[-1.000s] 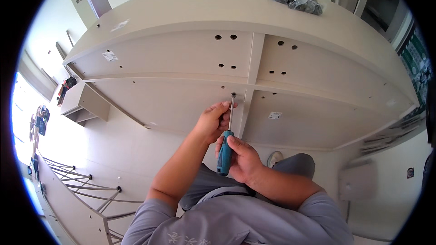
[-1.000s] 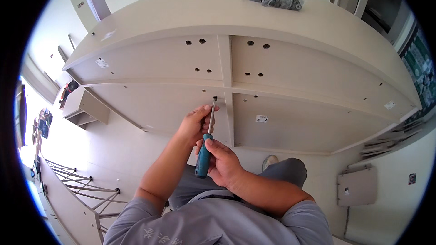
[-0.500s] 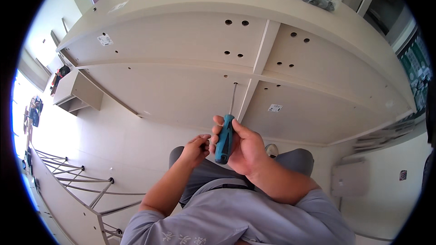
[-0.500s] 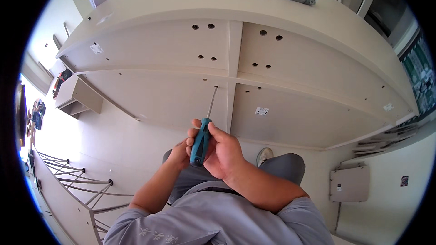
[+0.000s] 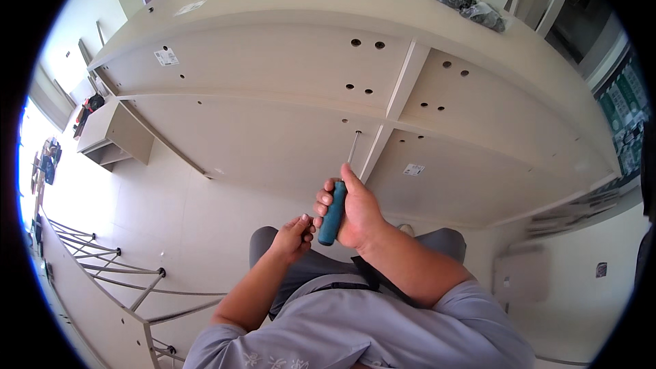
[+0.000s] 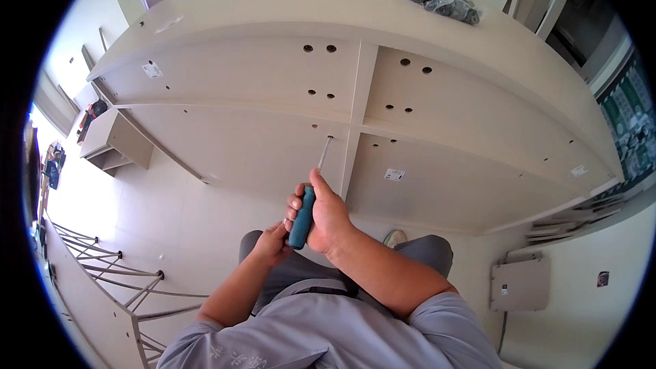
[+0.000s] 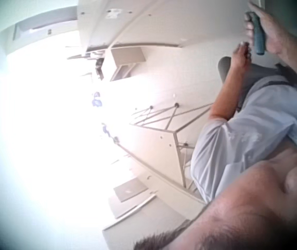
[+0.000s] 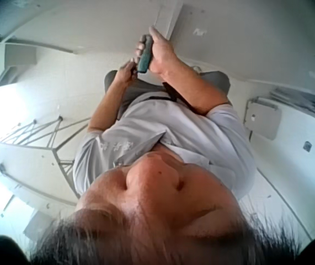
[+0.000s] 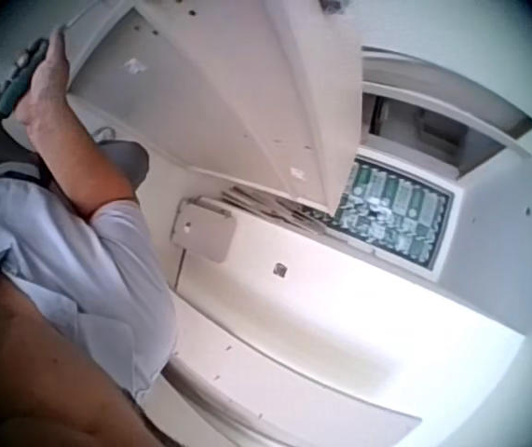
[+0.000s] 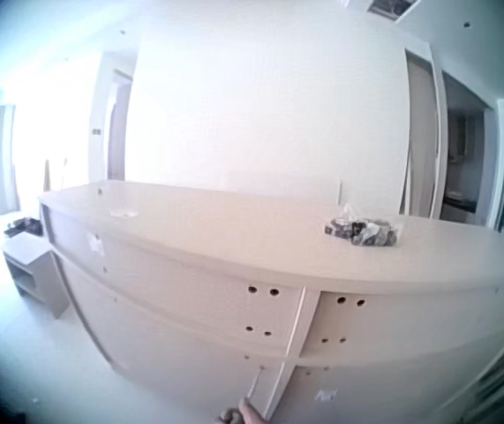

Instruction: The person assembles a large white cabinet by hand and using a screwdriver, picking up fasteners from a table and screwing them into pre-drilled holes in the cabinet panels.

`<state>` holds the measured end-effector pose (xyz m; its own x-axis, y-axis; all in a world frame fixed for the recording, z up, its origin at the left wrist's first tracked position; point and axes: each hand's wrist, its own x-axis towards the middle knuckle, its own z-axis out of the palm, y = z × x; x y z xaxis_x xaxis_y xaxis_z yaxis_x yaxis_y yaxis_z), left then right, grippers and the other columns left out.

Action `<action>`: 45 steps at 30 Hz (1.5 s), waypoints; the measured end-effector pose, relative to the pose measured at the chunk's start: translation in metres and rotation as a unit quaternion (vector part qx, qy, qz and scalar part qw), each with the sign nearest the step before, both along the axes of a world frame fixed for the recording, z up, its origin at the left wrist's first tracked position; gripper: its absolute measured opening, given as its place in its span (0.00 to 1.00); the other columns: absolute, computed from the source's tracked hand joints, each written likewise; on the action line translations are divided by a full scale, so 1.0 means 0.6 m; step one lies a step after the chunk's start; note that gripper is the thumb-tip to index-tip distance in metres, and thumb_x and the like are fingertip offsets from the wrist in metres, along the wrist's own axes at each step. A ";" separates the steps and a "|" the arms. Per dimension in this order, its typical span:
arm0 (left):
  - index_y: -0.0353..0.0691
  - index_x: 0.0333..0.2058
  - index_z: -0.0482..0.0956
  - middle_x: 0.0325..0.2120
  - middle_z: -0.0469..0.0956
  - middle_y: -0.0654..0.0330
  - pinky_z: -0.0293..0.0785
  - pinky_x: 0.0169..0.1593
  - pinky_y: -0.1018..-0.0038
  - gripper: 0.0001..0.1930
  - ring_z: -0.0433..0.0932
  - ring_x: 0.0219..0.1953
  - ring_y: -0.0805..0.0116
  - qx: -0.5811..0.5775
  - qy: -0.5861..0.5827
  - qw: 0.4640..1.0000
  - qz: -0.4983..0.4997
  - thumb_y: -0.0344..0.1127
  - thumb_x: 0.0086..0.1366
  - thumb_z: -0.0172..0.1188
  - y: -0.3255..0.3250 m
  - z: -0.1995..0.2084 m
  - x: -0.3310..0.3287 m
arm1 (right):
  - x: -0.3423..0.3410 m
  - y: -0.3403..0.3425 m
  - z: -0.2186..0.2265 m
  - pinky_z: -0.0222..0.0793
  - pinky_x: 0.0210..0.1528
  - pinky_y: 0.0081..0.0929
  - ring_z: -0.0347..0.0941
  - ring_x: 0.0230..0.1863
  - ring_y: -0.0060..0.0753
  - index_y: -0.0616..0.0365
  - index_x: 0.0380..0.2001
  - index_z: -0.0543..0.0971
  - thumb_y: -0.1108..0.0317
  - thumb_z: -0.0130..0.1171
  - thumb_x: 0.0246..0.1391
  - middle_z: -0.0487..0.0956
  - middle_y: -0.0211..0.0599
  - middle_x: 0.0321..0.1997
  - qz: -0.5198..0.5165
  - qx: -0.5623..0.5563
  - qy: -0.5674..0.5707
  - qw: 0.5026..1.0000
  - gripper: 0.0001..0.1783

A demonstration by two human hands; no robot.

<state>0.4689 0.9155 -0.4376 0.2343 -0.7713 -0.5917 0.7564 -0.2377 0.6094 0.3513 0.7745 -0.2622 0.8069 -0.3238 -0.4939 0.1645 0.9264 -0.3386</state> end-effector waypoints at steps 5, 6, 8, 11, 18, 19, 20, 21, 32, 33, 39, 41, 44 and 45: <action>0.44 0.42 0.74 0.27 0.69 0.70 0.60 0.25 0.82 0.12 0.64 0.25 0.79 -0.036 0.016 0.999 0.003 0.46 0.76 0.53 0.000 0.004 0.010 | -0.006 -0.027 -0.060 0.63 0.26 0.30 0.63 0.21 0.27 0.49 0.28 0.71 0.26 0.40 0.63 0.62 0.23 0.17 0.118 0.092 -0.364 0.919 0.35; 0.43 0.42 0.74 0.27 0.69 0.69 0.60 0.25 0.81 0.12 0.64 0.25 0.79 -0.053 0.028 0.998 0.004 0.46 0.76 0.54 -0.004 0.012 0.018 | -0.005 -0.033 -0.069 0.63 0.26 0.29 0.63 0.21 0.27 0.49 0.28 0.71 0.26 0.39 0.63 0.62 0.23 0.17 0.144 0.106 -0.428 0.886 0.36; 0.42 0.43 0.74 0.27 0.69 0.69 0.61 0.26 0.80 0.12 0.63 0.25 0.78 -0.054 -0.013 0.998 0.021 0.45 0.75 0.54 -0.014 0.040 0.027 | -0.005 -0.028 -0.066 0.65 0.26 0.29 0.64 0.21 0.27 0.50 0.28 0.71 0.27 0.39 0.64 0.64 0.24 0.17 0.118 0.058 -0.347 0.929 0.36; 0.40 0.43 0.74 0.27 0.69 0.68 0.62 0.28 0.79 0.13 0.63 0.25 0.77 -0.091 -0.043 0.994 0.042 0.44 0.75 0.55 -0.036 0.088 0.045 | -0.023 -0.021 -0.077 0.67 0.27 0.29 0.66 0.22 0.26 0.52 0.32 0.72 0.31 0.41 0.66 0.68 0.27 0.19 0.156 -0.069 -0.162 0.972 0.33; 0.41 0.41 0.77 0.23 0.67 0.68 0.60 0.27 0.79 0.14 0.62 0.24 0.75 -0.203 -0.014 0.979 0.030 0.48 0.72 0.59 -0.077 0.161 0.040 | -0.114 -0.018 -0.076 0.71 0.31 0.24 0.71 0.30 0.23 0.57 0.48 0.73 0.54 0.51 0.71 0.73 0.29 0.29 0.314 -0.316 0.076 0.892 0.17; 0.40 0.41 0.77 0.23 0.67 0.67 0.60 0.27 0.79 0.14 0.61 0.23 0.75 -0.217 -0.009 0.976 0.013 0.46 0.73 0.58 -0.078 0.156 0.041 | -0.120 -0.019 -0.074 0.71 0.31 0.24 0.71 0.30 0.22 0.58 0.49 0.73 0.55 0.51 0.71 0.73 0.28 0.29 0.316 -0.310 0.076 0.894 0.17; 0.39 0.42 0.77 0.23 0.68 0.67 0.60 0.27 0.78 0.13 0.61 0.23 0.75 -0.231 -0.004 0.973 -0.003 0.44 0.73 0.57 -0.080 0.147 0.042 | -0.126 -0.019 -0.072 0.72 0.31 0.24 0.71 0.29 0.22 0.58 0.50 0.73 0.56 0.51 0.71 0.73 0.28 0.29 0.317 -0.304 0.075 0.895 0.17; 0.38 0.42 0.76 0.23 0.68 0.66 0.59 0.27 0.78 0.13 0.61 0.23 0.75 -0.245 0.000 0.969 -0.022 0.43 0.74 0.57 -0.083 0.145 0.041 | -0.131 -0.021 -0.071 0.72 0.31 0.23 0.71 0.28 0.21 0.59 0.50 0.73 0.57 0.51 0.71 0.73 0.28 0.29 0.317 -0.298 0.075 0.897 0.17; 0.40 0.39 0.79 0.22 0.71 0.66 0.59 0.27 0.78 0.12 0.61 0.20 0.76 -0.224 -0.058 0.972 -0.051 0.44 0.70 0.62 -0.109 0.155 0.029 | -0.169 -0.046 -0.063 0.72 0.29 0.23 0.72 0.25 0.23 0.61 0.53 0.74 0.55 0.52 0.71 0.75 0.32 0.28 0.331 -0.285 0.049 0.898 0.20; 0.40 0.39 0.79 0.22 0.72 0.66 0.59 0.27 0.78 0.12 0.61 0.20 0.76 -0.232 -0.071 0.968 -0.061 0.44 0.69 0.63 -0.112 0.156 0.033 | -0.172 -0.049 -0.063 0.72 0.29 0.24 0.73 0.25 0.23 0.61 0.53 0.74 0.56 0.52 0.71 0.76 0.33 0.28 0.331 -0.264 0.031 0.905 0.20; 0.39 0.38 0.80 0.23 0.72 0.66 0.58 0.27 0.79 0.13 0.60 0.20 0.77 -0.286 -0.077 0.952 -0.079 0.43 0.66 0.66 -0.140 0.182 0.049 | -0.169 -0.040 -0.059 0.73 0.29 0.24 0.73 0.24 0.25 0.62 0.53 0.73 0.59 0.52 0.71 0.77 0.34 0.29 0.252 -0.183 -0.025 0.950 0.17; 0.38 0.38 0.80 0.23 0.72 0.67 0.58 0.27 0.79 0.12 0.61 0.20 0.77 -0.279 -0.103 0.951 -0.086 0.42 0.66 0.67 -0.146 0.195 0.055 | -0.164 -0.037 -0.063 0.73 0.29 0.24 0.74 0.24 0.26 0.62 0.52 0.73 0.60 0.53 0.70 0.77 0.34 0.29 0.232 -0.260 -0.001 0.937 0.17; 0.37 0.39 0.81 0.23 0.72 0.68 0.58 0.27 0.80 0.11 0.61 0.21 0.78 -0.253 -0.159 0.949 -0.104 0.40 0.67 0.67 -0.155 0.213 0.063 | -0.159 -0.035 -0.059 0.73 0.30 0.26 0.75 0.26 0.25 0.61 0.51 0.76 0.60 0.57 0.68 0.78 0.35 0.29 0.204 -0.402 0.078 0.889 0.17; 0.37 0.39 0.81 0.23 0.72 0.68 0.58 0.27 0.80 0.11 0.61 0.21 0.78 -0.241 -0.181 0.947 -0.111 0.39 0.67 0.67 -0.156 0.218 0.063 | -0.158 -0.032 -0.056 0.73 0.30 0.26 0.75 0.26 0.24 0.61 0.50 0.77 0.60 0.58 0.68 0.79 0.35 0.29 0.195 -0.450 0.110 0.864 0.17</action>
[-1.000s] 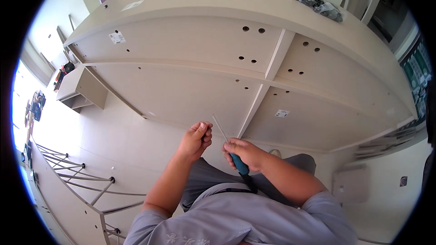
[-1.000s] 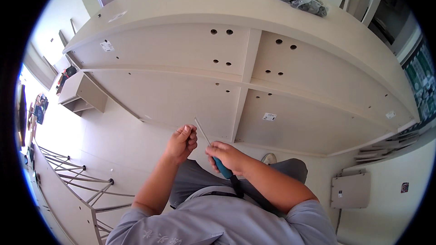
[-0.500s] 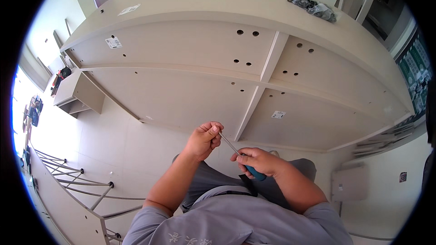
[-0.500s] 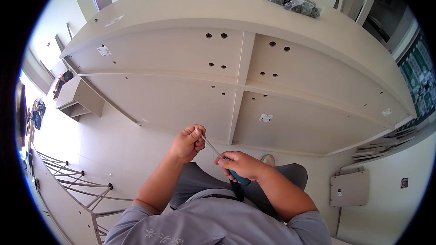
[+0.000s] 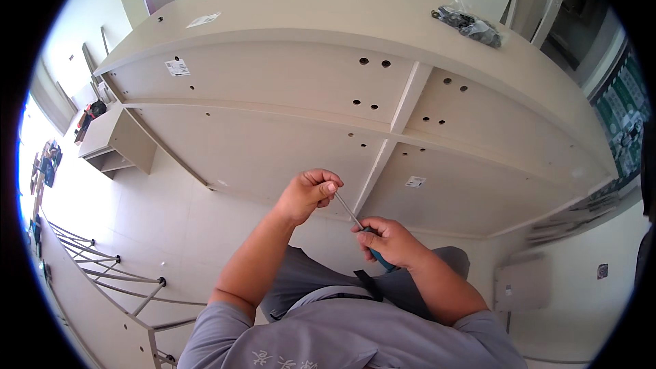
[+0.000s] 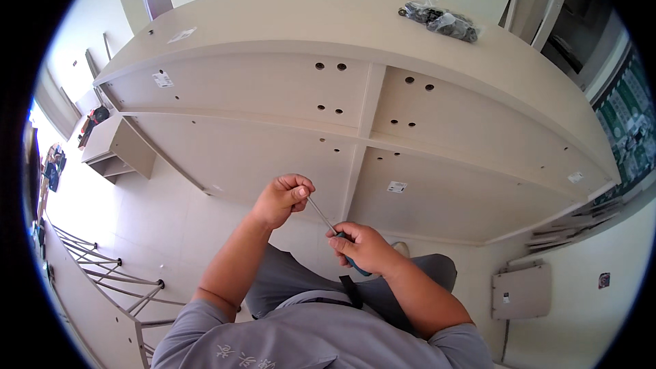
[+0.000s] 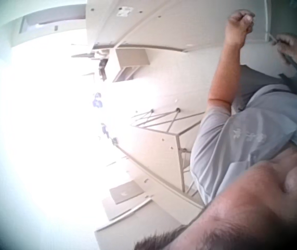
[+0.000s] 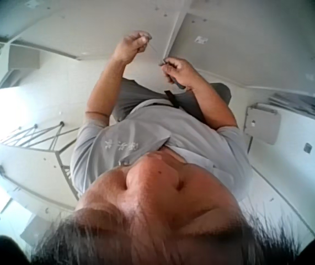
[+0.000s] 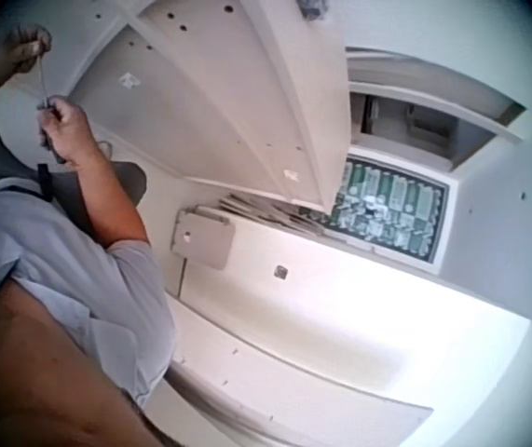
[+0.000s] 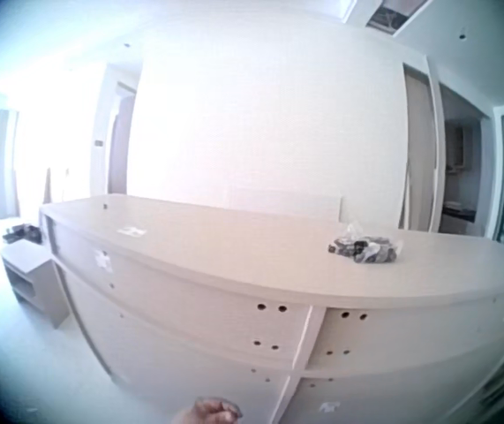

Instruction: The person assembles a large white cabinet by hand and using a screwdriver, picking up fasteners from a table and screwing them into pre-drilled holes in the cabinet panels.

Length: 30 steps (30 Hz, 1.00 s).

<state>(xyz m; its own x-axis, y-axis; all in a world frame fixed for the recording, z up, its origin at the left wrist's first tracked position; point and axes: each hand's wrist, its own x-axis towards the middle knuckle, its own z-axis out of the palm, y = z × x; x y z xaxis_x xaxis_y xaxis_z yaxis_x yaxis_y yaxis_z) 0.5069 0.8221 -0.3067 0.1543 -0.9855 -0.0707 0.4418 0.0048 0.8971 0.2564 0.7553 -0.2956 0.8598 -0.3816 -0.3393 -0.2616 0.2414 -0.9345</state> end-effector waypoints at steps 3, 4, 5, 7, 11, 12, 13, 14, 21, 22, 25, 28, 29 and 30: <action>0.36 0.38 0.81 0.23 0.71 0.70 0.59 0.26 0.81 0.09 0.61 0.22 0.79 0.023 -0.037 0.999 0.025 0.36 0.68 0.66 -0.003 0.016 -0.011 | 0.003 0.005 0.027 0.73 0.32 0.30 0.77 0.27 0.30 0.59 0.47 0.79 0.58 0.63 0.63 0.81 0.41 0.29 -0.029 -0.232 0.111 0.966 0.17; 0.36 0.38 0.81 0.23 0.71 0.70 0.59 0.26 0.81 0.09 0.62 0.22 0.79 0.020 -0.037 0.998 0.035 0.36 0.68 0.66 -0.007 0.015 -0.015 | 0.000 0.002 0.020 0.73 0.33 0.31 0.77 0.27 0.34 0.58 0.47 0.80 0.57 0.64 0.62 0.81 0.43 0.30 -0.037 -0.270 0.098 0.957 0.17; 0.36 0.38 0.81 0.23 0.71 0.70 0.60 0.26 0.81 0.09 0.62 0.22 0.80 0.017 -0.037 0.998 0.045 0.36 0.68 0.65 -0.009 0.014 -0.021 | -0.004 -0.002 0.008 0.73 0.34 0.33 0.77 0.28 0.37 0.58 0.47 0.80 0.57 0.65 0.61 0.82 0.44 0.30 -0.045 -0.308 0.085 0.947 0.18; 0.36 0.39 0.82 0.23 0.72 0.69 0.60 0.26 0.82 0.08 0.63 0.23 0.80 0.012 -0.020 0.998 0.052 0.35 0.68 0.65 -0.011 0.009 -0.026 | -0.008 -0.005 0.007 0.74 0.36 0.35 0.78 0.29 0.44 0.58 0.47 0.80 0.57 0.66 0.59 0.82 0.46 0.33 -0.052 -0.340 0.072 0.936 0.19; 0.35 0.40 0.82 0.24 0.73 0.68 0.60 0.26 0.83 0.08 0.64 0.24 0.81 0.008 0.041 0.998 0.036 0.34 0.68 0.65 -0.018 -0.012 -0.032 | -0.012 -0.008 0.008 0.74 0.39 0.36 0.78 0.33 0.49 0.58 0.47 0.80 0.57 0.66 0.59 0.82 0.49 0.38 -0.071 -0.397 0.038 0.914 0.19; 0.35 0.40 0.82 0.24 0.73 0.67 0.60 0.26 0.82 0.08 0.64 0.24 0.81 0.007 0.054 0.998 0.034 0.34 0.68 0.65 -0.020 -0.012 -0.036 | -0.013 -0.008 0.005 0.74 0.39 0.35 0.77 0.34 0.49 0.58 0.48 0.80 0.57 0.65 0.59 0.82 0.49 0.39 -0.079 -0.430 0.020 0.899 0.19; 0.36 0.40 0.81 0.24 0.73 0.68 0.60 0.26 0.82 0.09 0.64 0.24 0.81 0.011 0.066 0.997 0.043 0.35 0.69 0.65 -0.021 -0.010 -0.041 | -0.012 -0.007 0.006 0.73 0.40 0.34 0.77 0.35 0.46 0.58 0.49 0.80 0.58 0.65 0.60 0.82 0.47 0.39 -0.090 -0.448 0.029 0.889 0.19; 0.36 0.41 0.81 0.23 0.72 0.68 0.60 0.26 0.82 0.09 0.63 0.23 0.80 0.016 0.078 0.995 0.053 0.36 0.69 0.64 -0.022 -0.006 -0.049 | -0.008 -0.005 0.008 0.73 0.41 0.32 0.77 0.35 0.42 0.58 0.50 0.80 0.59 0.64 0.61 0.82 0.45 0.39 -0.101 -0.466 0.037 0.878 0.19; 0.41 0.42 0.76 0.21 0.65 0.72 0.57 0.25 0.81 0.14 0.59 0.22 0.79 0.032 0.214 0.976 -0.019 0.47 0.72 0.60 -0.066 0.024 -0.041 | 0.007 0.003 0.031 0.70 0.46 0.22 0.74 0.41 0.18 0.60 0.57 0.78 0.65 0.60 0.65 0.78 0.26 0.37 -0.069 -0.036 -0.064 0.995 0.20; 0.41 0.42 0.76 0.21 0.64 0.73 0.57 0.25 0.81 0.15 0.59 0.22 0.79 0.024 0.217 0.976 -0.023 0.48 0.73 0.58 -0.075 0.032 -0.039 | 0.015 0.003 0.038 0.70 0.46 0.22 0.74 0.41 0.19 0.60 0.57 0.78 0.65 0.60 0.65 0.78 0.26 0.37 -0.076 -0.025 -0.078 0.994 0.20; 0.41 0.43 0.77 0.21 0.64 0.73 0.55 0.24 0.82 0.18 0.58 0.22 0.80 0.007 0.225 0.974 -0.037 0.52 0.74 0.56 -0.097 0.056 -0.032 | 0.041 -0.003 0.059 0.69 0.45 0.20 0.74 0.41 0.19 0.63 0.56 0.78 0.68 0.63 0.62 0.79 0.27 0.37 -0.096 0.005 -0.118 0.988 0.20; 0.40 0.42 0.78 0.21 0.64 0.73 0.54 0.24 0.83 0.21 0.57 0.21 0.80 0.013 0.228 0.973 -0.028 0.55 0.74 0.54 -0.105 0.064 -0.027 | 0.068 -0.010 0.054 0.72 0.42 0.21 0.76 0.38 0.22 0.64 0.53 0.78 0.66 0.64 0.62 0.80 0.30 0.38 -0.127 0.071 -0.167 0.975 0.19; 0.40 0.43 0.78 0.21 0.64 0.72 0.53 0.23 0.83 0.22 0.57 0.21 0.80 0.018 0.220 0.975 -0.018 0.56 0.74 0.54 -0.105 0.067 -0.031 | 0.078 -0.009 0.056 0.71 0.42 0.21 0.75 0.37 0.22 0.62 0.50 0.79 0.66 0.64 0.62 0.79 0.30 0.37 -0.147 0.097 -0.180 0.968 0.16; 0.39 0.43 0.78 0.22 0.64 0.71 0.53 0.23 0.82 0.23 0.57 0.20 0.80 0.025 0.213 0.977 -0.005 0.57 0.73 0.54 -0.102 0.066 -0.034 | 0.085 -0.003 0.055 0.70 0.42 0.20 0.74 0.37 0.20 0.62 0.49 0.79 0.66 0.65 0.62 0.79 0.29 0.37 -0.155 0.115 -0.192 0.962 0.16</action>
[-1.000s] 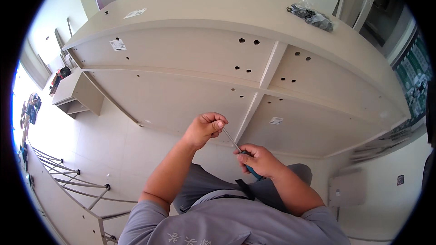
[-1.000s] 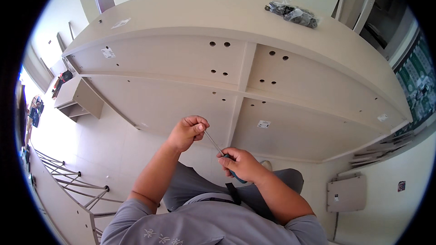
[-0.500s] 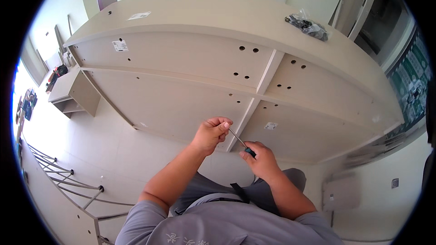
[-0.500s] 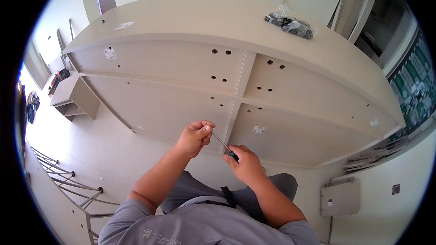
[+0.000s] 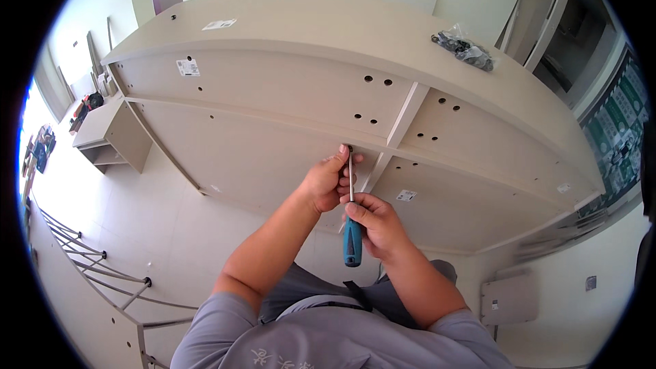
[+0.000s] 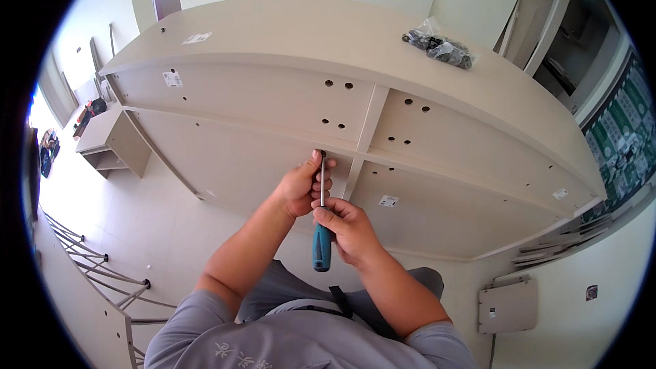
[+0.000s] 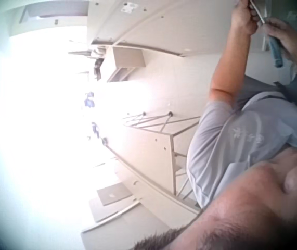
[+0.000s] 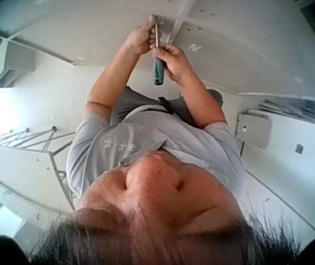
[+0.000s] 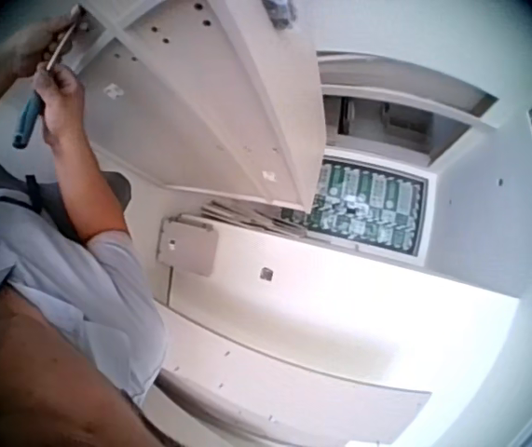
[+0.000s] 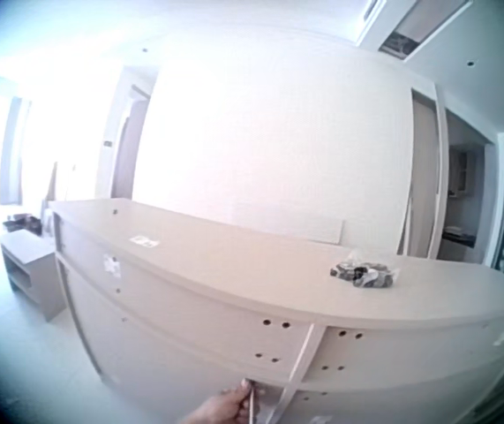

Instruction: The person assembles a large white cabinet by hand and using a screwdriver, picking up fasteners from a table and screwing them into pre-drilled holes in the cabinet panels.

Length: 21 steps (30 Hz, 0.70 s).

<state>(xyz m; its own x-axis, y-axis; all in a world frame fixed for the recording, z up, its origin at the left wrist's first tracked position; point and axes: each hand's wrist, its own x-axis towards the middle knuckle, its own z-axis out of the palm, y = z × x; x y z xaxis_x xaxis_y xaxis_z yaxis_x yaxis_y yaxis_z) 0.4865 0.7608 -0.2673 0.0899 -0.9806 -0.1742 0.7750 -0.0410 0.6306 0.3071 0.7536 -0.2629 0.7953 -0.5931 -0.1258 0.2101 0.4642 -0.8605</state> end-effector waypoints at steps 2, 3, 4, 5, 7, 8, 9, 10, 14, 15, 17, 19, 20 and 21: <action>0.39 0.44 0.77 0.23 0.68 0.68 0.59 0.24 0.81 0.25 0.63 0.23 0.77 0.036 -0.030 0.999 0.011 0.58 0.74 0.52 0.013 -0.016 -0.001 | 0.013 0.018 -0.001 0.67 0.41 0.18 0.72 0.38 0.17 0.60 0.49 0.80 0.65 0.66 0.62 0.78 0.26 0.36 -0.013 0.034 -0.028 0.999 0.15; 0.39 0.45 0.76 0.24 0.70 0.67 0.62 0.24 0.80 0.25 0.67 0.25 0.76 0.055 -0.044 0.997 0.016 0.59 0.74 0.51 0.022 -0.025 -0.004 | 0.023 0.027 -0.002 0.68 0.40 0.18 0.72 0.37 0.16 0.58 0.47 0.79 0.63 0.67 0.61 0.77 0.24 0.35 -0.026 0.048 -0.032 0.998 0.15; 0.37 0.45 0.77 0.26 0.72 0.65 0.67 0.27 0.78 0.25 0.70 0.26 0.74 0.079 -0.035 0.996 0.035 0.58 0.73 0.52 0.034 -0.024 -0.011 | 0.034 0.036 0.003 0.68 0.39 0.19 0.72 0.37 0.16 0.57 0.47 0.78 0.62 0.67 0.61 0.77 0.24 0.35 -0.029 0.072 -0.040 0.996 0.15; 0.36 0.45 0.77 0.28 0.74 0.63 0.71 0.29 0.75 0.25 0.73 0.28 0.71 0.104 -0.025 0.993 0.055 0.57 0.73 0.53 0.051 -0.018 -0.019 | 0.047 0.046 0.013 0.68 0.39 0.19 0.72 0.36 0.17 0.56 0.46 0.78 0.61 0.68 0.60 0.76 0.24 0.34 -0.031 0.096 -0.048 0.994 0.16; 0.34 0.45 0.77 0.36 0.79 0.57 0.80 0.42 0.70 0.22 0.81 0.38 0.63 0.126 -0.002 0.992 0.026 0.52 0.73 0.56 0.084 -0.041 -0.011 | 0.070 0.054 0.012 0.69 0.37 0.21 0.71 0.35 0.17 0.52 0.42 0.76 0.60 0.71 0.57 0.75 0.23 0.33 -0.022 0.136 -0.054 0.989 0.16; 0.34 0.45 0.77 0.37 0.79 0.57 0.80 0.43 0.70 0.20 0.81 0.39 0.63 0.136 0.005 0.990 0.035 0.49 0.72 0.56 0.097 -0.069 -0.010 | 0.081 0.061 0.012 0.68 0.37 0.21 0.71 0.34 0.18 0.52 0.42 0.76 0.61 0.70 0.58 0.75 0.23 0.33 -0.044 0.139 -0.042 0.988 0.15; 0.34 0.46 0.76 0.38 0.78 0.56 0.80 0.44 0.69 0.17 0.80 0.40 0.62 0.145 0.010 0.988 0.052 0.45 0.72 0.56 0.115 -0.101 -0.008 | 0.099 0.071 0.016 0.68 0.37 0.21 0.70 0.34 0.18 0.52 0.41 0.76 0.62 0.70 0.59 0.75 0.23 0.33 -0.059 0.143 -0.031 0.987 0.14; 0.34 0.46 0.76 0.40 0.78 0.56 0.81 0.44 0.69 0.15 0.80 0.41 0.62 0.152 0.012 0.986 0.068 0.42 0.72 0.55 0.131 -0.131 -0.008 | 0.110 0.075 0.023 0.67 0.38 0.21 0.70 0.33 0.19 0.52 0.41 0.76 0.63 0.69 0.59 0.75 0.23 0.33 -0.075 0.144 -0.022 0.986 0.13; 0.35 0.48 0.74 0.44 0.77 0.54 0.82 0.48 0.68 0.10 0.80 0.45 0.61 0.163 0.031 0.979 0.120 0.28 0.71 0.52 0.207 -0.270 0.007 | 0.098 0.061 0.002 0.67 0.36 0.22 0.70 0.32 0.19 0.52 0.37 0.76 0.64 0.71 0.57 0.76 0.24 0.32 -0.136 0.104 -0.064 0.983 0.12; 0.35 0.49 0.74 0.44 0.77 0.54 0.82 0.49 0.67 0.10 0.80 0.45 0.60 0.160 0.041 0.978 0.130 0.24 0.71 0.50 0.238 -0.308 0.013 | 0.087 0.050 -0.005 0.69 0.38 0.23 0.72 0.34 0.22 0.53 0.37 0.78 0.63 0.69 0.59 0.77 0.28 0.33 -0.102 0.105 -0.068 0.987 0.11; 0.34 0.49 0.74 0.44 0.77 0.53 0.83 0.50 0.68 0.11 0.80 0.44 0.60 0.173 0.072 0.970 0.158 0.19 0.70 0.48 0.276 -0.325 0.016 | 0.081 0.032 0.001 0.71 0.40 0.24 0.73 0.36 0.25 0.54 0.40 0.78 0.62 0.68 0.60 0.78 0.31 0.34 -0.042 0.146 -0.110 0.982 0.12; 0.34 0.48 0.73 0.44 0.77 0.53 0.83 0.51 0.69 0.11 0.80 0.43 0.61 0.204 0.106 0.954 0.191 0.18 0.71 0.48 0.307 -0.295 0.010 | 0.078 0.021 -0.002 0.76 0.46 0.26 0.77 0.41 0.28 0.55 0.45 0.79 0.62 0.65 0.62 0.81 0.33 0.38 0.030 0.191 -0.182 0.964 0.12; 0.34 0.48 0.73 0.44 0.77 0.54 0.83 0.51 0.70 0.10 0.80 0.43 0.62 0.201 0.113 0.953 0.195 0.20 0.72 0.49 0.312 -0.298 0.012 | 0.078 0.022 0.000 0.76 0.47 0.27 0.77 0.42 0.29 0.54 0.46 0.78 0.61 0.63 0.63 0.81 0.33 0.39 0.046 0.219 -0.211 0.951 0.12; 0.35 0.48 0.74 0.44 0.77 0.54 0.83 0.50 0.71 0.09 0.80 0.43 0.63 0.198 0.121 0.952 0.201 0.22 0.72 0.50 0.319 -0.302 0.013 | 0.081 0.027 0.006 0.76 0.47 0.29 0.77 0.42 0.30 0.54 0.47 0.78 0.61 0.62 0.65 0.81 0.33 0.40 0.065 0.247 -0.240 0.937 0.12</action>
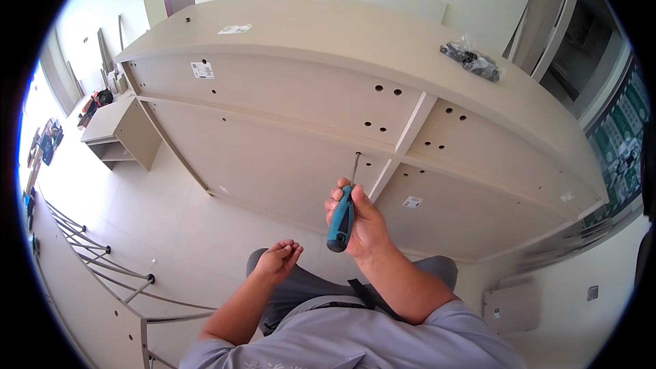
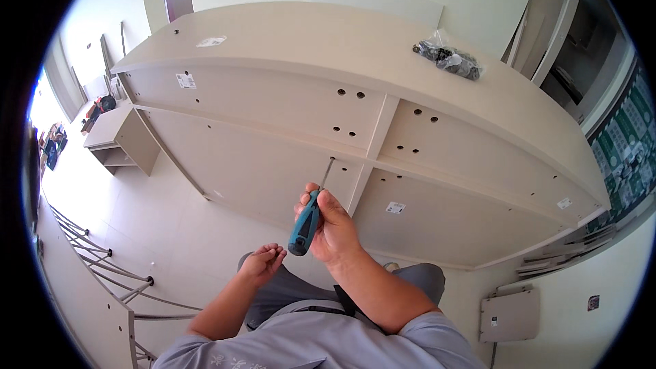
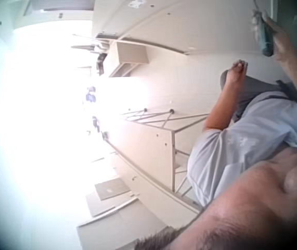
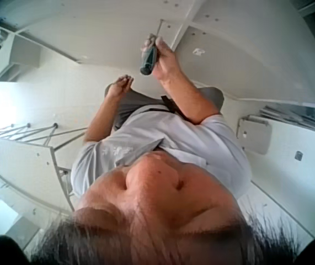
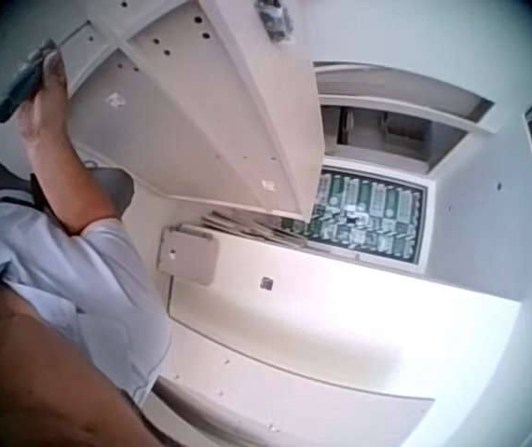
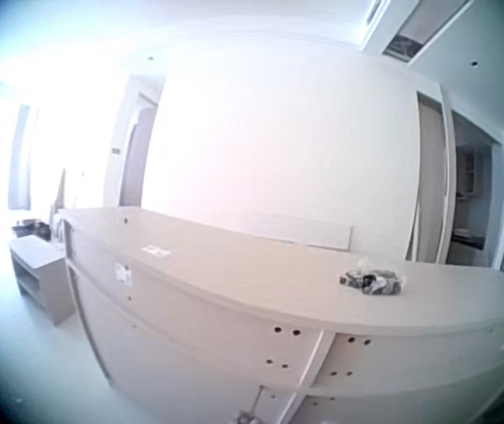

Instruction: The person assembles a large white cabinet by hand and using a screwdriver, picking up fasteners from a table and screwing them into pre-drilled holes in the cabinet panels.

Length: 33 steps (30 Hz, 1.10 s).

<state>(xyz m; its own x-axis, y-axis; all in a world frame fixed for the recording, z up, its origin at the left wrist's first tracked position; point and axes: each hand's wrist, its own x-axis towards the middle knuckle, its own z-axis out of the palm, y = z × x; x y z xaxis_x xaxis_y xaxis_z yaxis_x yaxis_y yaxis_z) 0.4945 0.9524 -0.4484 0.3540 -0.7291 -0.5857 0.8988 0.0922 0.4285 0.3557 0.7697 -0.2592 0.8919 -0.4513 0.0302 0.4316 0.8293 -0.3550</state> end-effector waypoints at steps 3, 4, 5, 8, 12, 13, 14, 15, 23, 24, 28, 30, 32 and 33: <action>0.36 0.47 0.74 0.43 0.78 0.55 0.83 0.50 0.74 0.06 0.80 0.44 0.64 -0.063 -0.012 0.997 -0.031 0.26 0.73 0.52 0.019 -0.027 0.008 | 0.001 0.017 0.036 0.75 0.49 0.34 0.75 0.41 0.33 0.53 0.45 0.78 0.56 0.55 0.69 0.80 0.31 0.39 -0.003 -0.004 0.082 0.997 0.13; 0.36 0.46 0.74 0.43 0.78 0.55 0.83 0.50 0.74 0.06 0.80 0.45 0.64 -0.090 -0.020 0.995 -0.048 0.27 0.74 0.53 0.024 -0.034 0.008 | 0.002 0.023 0.047 0.75 0.50 0.36 0.75 0.41 0.33 0.53 0.44 0.77 0.55 0.53 0.70 0.79 0.30 0.39 -0.011 -0.017 0.140 0.990 0.14; 0.36 0.47 0.74 0.44 0.78 0.56 0.83 0.50 0.75 0.06 0.80 0.45 0.64 -0.085 -0.028 0.995 -0.047 0.26 0.73 0.53 0.026 -0.041 0.008 | 0.006 0.025 0.055 0.75 0.47 0.36 0.73 0.38 0.32 0.52 0.41 0.76 0.53 0.50 0.71 0.77 0.29 0.36 -0.010 0.003 0.171 0.985 0.15; 0.37 0.48 0.74 0.44 0.78 0.56 0.82 0.48 0.76 0.08 0.80 0.45 0.65 -0.054 -0.048 0.996 -0.045 0.26 0.73 0.54 0.016 -0.038 -0.010 | 0.019 0.020 0.072 0.72 0.38 0.35 0.67 0.31 0.29 0.50 0.32 0.71 0.46 0.42 0.73 0.70 0.26 0.27 0.009 0.066 0.194 0.979 0.22; 0.37 0.50 0.74 0.45 0.78 0.56 0.82 0.47 0.76 0.10 0.80 0.44 0.66 -0.004 -0.057 0.998 -0.041 0.25 0.72 0.55 -0.006 0.013 -0.037 | 0.036 0.000 0.034 0.62 0.26 0.29 0.59 0.24 0.25 0.46 0.22 0.66 0.38 0.38 0.71 0.62 0.21 0.18 0.073 0.139 0.024 0.987 0.29; 0.37 0.50 0.74 0.45 0.78 0.56 0.82 0.47 0.76 0.10 0.80 0.44 0.66 -0.002 -0.058 0.997 -0.041 0.25 0.72 0.55 -0.007 0.019 -0.037 | 0.041 -0.002 0.020 0.59 0.24 0.27 0.58 0.23 0.24 0.46 0.21 0.65 0.37 0.38 0.71 0.60 0.21 0.17 0.087 0.151 -0.024 0.984 0.30; 0.37 0.50 0.74 0.45 0.78 0.57 0.82 0.47 0.75 0.10 0.80 0.44 0.67 -0.007 -0.057 0.997 -0.045 0.25 0.72 0.55 -0.004 0.019 -0.036 | 0.043 -0.004 0.008 0.59 0.24 0.27 0.58 0.23 0.24 0.45 0.20 0.65 0.36 0.38 0.70 0.60 0.20 0.16 0.101 0.158 -0.057 0.981 0.31; 0.37 0.49 0.75 0.44 0.78 0.57 0.81 0.46 0.75 0.09 0.80 0.43 0.67 -0.011 -0.056 0.997 -0.047 0.25 0.72 0.55 0.000 0.019 -0.033 | 0.046 -0.005 -0.004 0.59 0.23 0.27 0.58 0.23 0.24 0.45 0.19 0.64 0.35 0.38 0.70 0.59 0.20 0.16 0.117 0.165 -0.090 0.975 0.32; 0.39 0.44 0.77 0.34 0.77 0.63 0.73 0.35 0.79 0.09 0.74 0.32 0.74 -0.060 -0.090 0.994 -0.018 0.37 0.72 0.60 0.023 0.008 0.001 | 0.050 -0.020 -0.062 0.62 0.23 0.28 0.59 0.21 0.26 0.47 0.19 0.66 0.34 0.39 0.69 0.61 0.23 0.15 0.141 0.053 -0.091 0.984 0.33; 0.40 0.43 0.77 0.33 0.77 0.63 0.72 0.34 0.79 0.10 0.73 0.31 0.74 -0.067 -0.090 0.994 -0.007 0.39 0.71 0.61 0.021 0.024 0.009 | 0.036 -0.019 -0.063 0.63 0.23 0.29 0.60 0.21 0.27 0.48 0.19 0.66 0.35 0.39 0.69 0.62 0.24 0.15 0.122 -0.001 -0.005 0.992 0.33; 0.37 0.42 0.78 0.32 0.77 0.63 0.74 0.36 0.77 0.10 0.74 0.32 0.73 -0.079 -0.173 0.982 0.002 0.38 0.72 0.61 0.007 0.075 0.024 | -0.042 -0.003 -0.111 0.68 0.27 0.31 0.70 0.22 0.33 0.54 0.28 0.76 0.46 0.44 0.72 0.73 0.31 0.20 0.264 -0.318 0.316 0.854 0.26; 0.35 0.43 0.79 0.33 0.79 0.62 0.76 0.38 0.76 0.09 0.76 0.34 0.73 -0.077 -0.217 0.973 -0.021 0.34 0.71 0.61 0.001 0.081 0.025 | -0.073 0.006 -0.130 0.70 0.31 0.32 0.75 0.26 0.34 0.57 0.33 0.79 0.51 0.47 0.70 0.77 0.35 0.22 0.303 -0.524 0.368 0.705 0.22; 0.33 0.43 0.80 0.34 0.80 0.62 0.78 0.41 0.75 0.08 0.78 0.35 0.72 -0.081 -0.242 0.965 -0.055 0.31 0.69 0.64 -0.002 0.087 0.018 | -0.085 0.015 -0.121 0.71 0.34 0.35 0.77 0.28 0.38 0.58 0.34 0.80 0.52 0.49 0.68 0.79 0.39 0.25 0.255 -0.618 0.385 0.636 0.21; 0.33 0.43 0.80 0.34 0.80 0.61 0.79 0.41 0.74 0.08 0.79 0.36 0.72 -0.081 -0.242 0.964 -0.077 0.30 0.67 0.65 -0.004 0.092 0.015 | -0.089 0.017 -0.116 0.72 0.36 0.37 0.78 0.29 0.40 0.59 0.35 0.81 0.52 0.50 0.68 0.80 0.40 0.26 0.226 -0.663 0.390 0.598 0.21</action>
